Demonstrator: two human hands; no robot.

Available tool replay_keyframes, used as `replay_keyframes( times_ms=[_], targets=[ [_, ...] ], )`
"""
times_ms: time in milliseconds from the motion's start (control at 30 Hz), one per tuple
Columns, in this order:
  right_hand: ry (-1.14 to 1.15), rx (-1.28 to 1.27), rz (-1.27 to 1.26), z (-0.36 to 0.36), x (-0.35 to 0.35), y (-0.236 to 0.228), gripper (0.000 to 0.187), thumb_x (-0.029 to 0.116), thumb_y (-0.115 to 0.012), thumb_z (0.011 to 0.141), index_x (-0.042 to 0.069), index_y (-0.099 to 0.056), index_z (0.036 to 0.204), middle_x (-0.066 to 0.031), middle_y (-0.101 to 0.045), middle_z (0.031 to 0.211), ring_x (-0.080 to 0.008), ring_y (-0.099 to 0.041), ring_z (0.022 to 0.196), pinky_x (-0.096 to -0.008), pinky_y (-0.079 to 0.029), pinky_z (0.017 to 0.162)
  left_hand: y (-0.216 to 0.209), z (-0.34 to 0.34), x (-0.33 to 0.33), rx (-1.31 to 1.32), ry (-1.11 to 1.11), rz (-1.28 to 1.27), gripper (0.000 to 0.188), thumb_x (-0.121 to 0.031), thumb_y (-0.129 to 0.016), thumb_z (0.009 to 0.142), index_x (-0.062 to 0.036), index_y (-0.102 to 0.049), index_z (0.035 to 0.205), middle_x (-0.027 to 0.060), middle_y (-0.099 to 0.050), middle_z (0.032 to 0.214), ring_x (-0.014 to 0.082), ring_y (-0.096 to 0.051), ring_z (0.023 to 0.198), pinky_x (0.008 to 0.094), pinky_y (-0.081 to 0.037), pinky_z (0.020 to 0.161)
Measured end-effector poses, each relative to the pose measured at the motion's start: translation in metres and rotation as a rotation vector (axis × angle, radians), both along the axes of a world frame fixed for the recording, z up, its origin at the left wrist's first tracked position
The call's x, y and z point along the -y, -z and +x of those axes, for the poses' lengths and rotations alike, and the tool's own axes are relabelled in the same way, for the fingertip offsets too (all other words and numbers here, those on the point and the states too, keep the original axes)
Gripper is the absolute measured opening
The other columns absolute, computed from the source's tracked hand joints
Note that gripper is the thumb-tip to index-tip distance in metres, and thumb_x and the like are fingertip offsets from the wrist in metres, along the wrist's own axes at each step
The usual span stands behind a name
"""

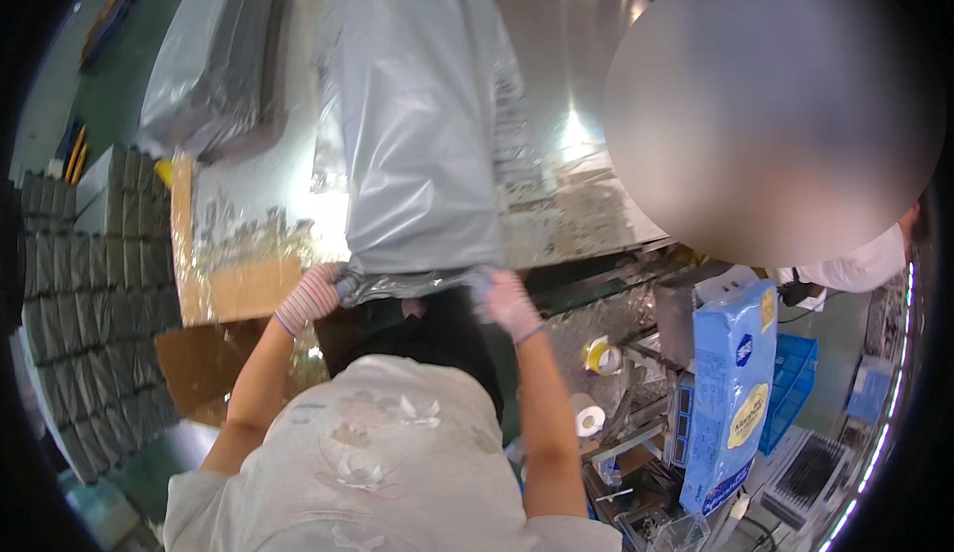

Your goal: The person places a pack of tissues into a gray shipping bag, folds the bag tightly around the pack by hand, and smooths the surface to remove air. They then place the completed package onto a stack on the work table and repeat the process with another pack of tissues from a nearby box.

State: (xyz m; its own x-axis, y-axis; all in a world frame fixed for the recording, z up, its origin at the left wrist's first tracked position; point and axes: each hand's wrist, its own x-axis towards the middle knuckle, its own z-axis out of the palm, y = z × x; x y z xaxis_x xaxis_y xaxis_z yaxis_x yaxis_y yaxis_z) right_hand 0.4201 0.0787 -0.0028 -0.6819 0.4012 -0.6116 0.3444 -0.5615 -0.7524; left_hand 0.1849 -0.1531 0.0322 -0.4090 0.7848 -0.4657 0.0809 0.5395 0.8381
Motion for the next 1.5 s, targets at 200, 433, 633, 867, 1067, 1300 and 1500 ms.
replay_keyframes(
  times_ms=[200,433,633,867,1067,1300,1500],
  targets=[
    [0.173,0.099,0.582,0.068,-0.04,0.021,0.04,0.015,-0.066,0.075,-0.002,-0.054,0.109,-0.0128,-0.061,0.093,-0.0203,-0.057,0.084,-0.0324,-0.046,0.075,-0.024,0.033,0.039,-0.189,0.323,-0.164,0.016,-0.016,-0.054,0.081,-0.002,-0.06,0.084,0.0147,-0.057,0.067,0.0248,-0.055,0.058,0.0351,-0.045,0.058],
    [-0.143,0.385,0.506,0.014,-0.029,0.038,0.035,0.004,-0.057,0.081,-0.001,-0.05,0.115,-0.0121,-0.061,0.092,-0.0238,-0.063,0.07,-0.0328,-0.049,0.054,0.01,0.069,-0.091,-0.553,0.242,-0.006,0.023,-0.019,-0.051,0.081,-0.0077,-0.058,0.1,0.0176,-0.062,0.093,0.0354,-0.058,0.087,0.0423,-0.046,0.077],
    [-0.004,0.17,0.232,0.028,-0.008,0.017,0.024,-0.002,-0.049,0.085,-0.001,-0.056,0.108,-0.0072,-0.062,0.084,-0.014,-0.06,0.057,-0.0243,-0.048,0.047,0.018,0.091,-0.126,-0.419,0.463,0.06,0.028,-0.022,-0.055,0.077,-0.0083,-0.059,0.102,0.0192,-0.061,0.093,0.036,-0.058,0.087,0.043,-0.047,0.077],
    [-0.179,0.22,0.618,0.027,-0.006,0.004,0.032,-0.009,-0.046,0.076,-0.001,-0.06,0.103,-0.0095,-0.063,0.085,-0.014,-0.057,0.071,-0.024,-0.048,0.067,0.009,0.119,-0.164,-0.557,0.505,0.197,0.022,-0.022,-0.058,0.076,-0.0069,-0.059,0.092,0.0148,-0.06,0.084,0.0336,-0.058,0.083,0.0413,-0.047,0.072],
    [0.104,0.171,0.202,0.027,-0.008,-0.003,0.026,-0.006,-0.048,0.082,0.0,-0.058,0.106,-0.0097,-0.063,0.087,-0.0165,-0.061,0.065,-0.0272,-0.051,0.053,0.004,0.111,-0.119,-0.139,0.334,0.434,0.013,-0.014,-0.06,0.079,-0.0038,-0.057,0.087,0.0093,-0.059,0.082,0.0208,-0.057,0.082,0.0331,-0.046,0.074],
    [0.04,0.197,0.079,0.047,-0.026,0.022,0.034,-0.004,-0.053,0.082,0.002,-0.052,0.115,-0.0108,-0.062,0.095,-0.0208,-0.063,0.075,-0.0295,-0.052,0.062,0.014,0.023,0.08,0.077,-0.088,-0.038,0.016,-0.014,-0.063,0.08,-0.0016,-0.057,0.088,0.005,-0.054,0.07,0.0137,-0.051,0.067,0.0294,-0.045,0.063],
    [-0.244,0.301,0.752,0.017,-0.033,-0.009,0.048,0.014,-0.07,0.076,0.002,-0.045,0.115,-0.0127,-0.06,0.095,-0.0199,-0.054,0.083,-0.0318,-0.045,0.076,-0.005,0.036,0.245,-0.272,0.129,-1.018,0.026,-0.022,-0.062,0.078,-0.0055,-0.061,0.098,0.018,-0.063,0.093,0.0308,-0.061,0.086,0.0381,-0.047,0.074]
  ],
)
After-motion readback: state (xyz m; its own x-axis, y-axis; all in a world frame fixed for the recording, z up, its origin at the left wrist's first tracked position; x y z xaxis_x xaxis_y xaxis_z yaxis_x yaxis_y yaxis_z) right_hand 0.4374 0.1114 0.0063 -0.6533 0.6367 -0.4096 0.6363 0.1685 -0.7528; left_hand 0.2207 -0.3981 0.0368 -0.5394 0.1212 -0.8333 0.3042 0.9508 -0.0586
